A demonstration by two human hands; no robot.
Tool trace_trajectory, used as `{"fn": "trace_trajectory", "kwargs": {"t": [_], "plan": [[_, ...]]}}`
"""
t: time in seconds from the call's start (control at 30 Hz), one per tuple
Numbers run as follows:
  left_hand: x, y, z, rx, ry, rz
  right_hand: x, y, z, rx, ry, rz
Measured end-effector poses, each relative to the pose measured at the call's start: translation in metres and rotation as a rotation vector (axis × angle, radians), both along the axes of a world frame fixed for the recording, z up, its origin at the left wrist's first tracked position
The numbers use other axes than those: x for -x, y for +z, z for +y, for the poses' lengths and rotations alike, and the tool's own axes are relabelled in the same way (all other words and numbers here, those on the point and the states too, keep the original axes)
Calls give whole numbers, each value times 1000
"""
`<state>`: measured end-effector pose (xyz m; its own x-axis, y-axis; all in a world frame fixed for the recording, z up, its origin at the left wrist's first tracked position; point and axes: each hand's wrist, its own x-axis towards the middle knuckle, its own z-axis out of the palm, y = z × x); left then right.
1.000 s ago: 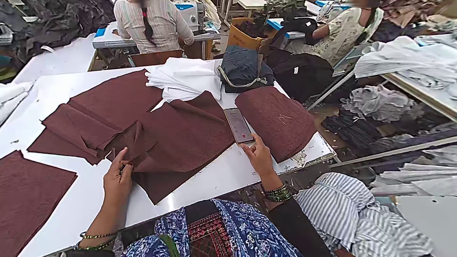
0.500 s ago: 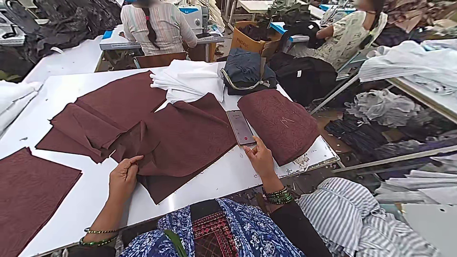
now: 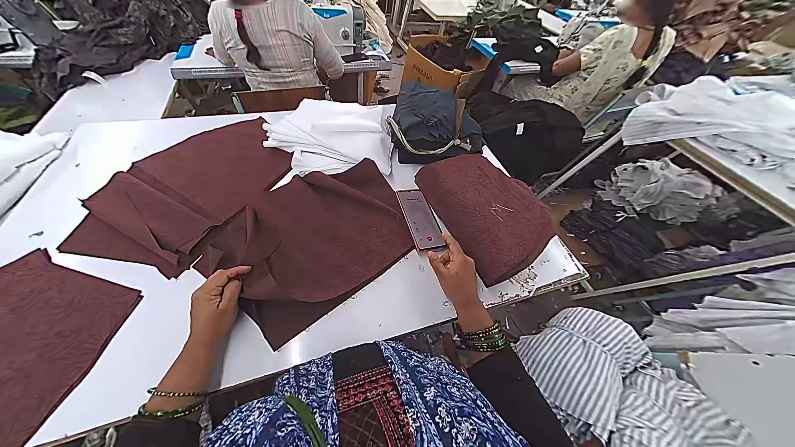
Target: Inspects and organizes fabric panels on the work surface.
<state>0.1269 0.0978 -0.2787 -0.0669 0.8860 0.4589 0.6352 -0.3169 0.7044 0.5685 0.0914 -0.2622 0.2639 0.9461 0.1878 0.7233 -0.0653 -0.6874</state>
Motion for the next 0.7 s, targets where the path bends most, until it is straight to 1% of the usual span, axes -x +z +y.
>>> {"fn": "trace_trajectory", "kwargs": {"t": [0.3,0.4,0.5,0.6,0.7], "plan": [[3,-4,2,-4,-11,-27,2,3,0,33,15,-27],[4,-5,2,-6,-16,-30,3,5,1,81,9,-40],[3,-5,2,-10,-14,-19,5,12,2,169,38,-97],[3,-3,1,-2,-18,-16,8,13,1,196,80,-166],[3,-4,2,-5,-21,-18,10,13,0,190,71,-194]]}}
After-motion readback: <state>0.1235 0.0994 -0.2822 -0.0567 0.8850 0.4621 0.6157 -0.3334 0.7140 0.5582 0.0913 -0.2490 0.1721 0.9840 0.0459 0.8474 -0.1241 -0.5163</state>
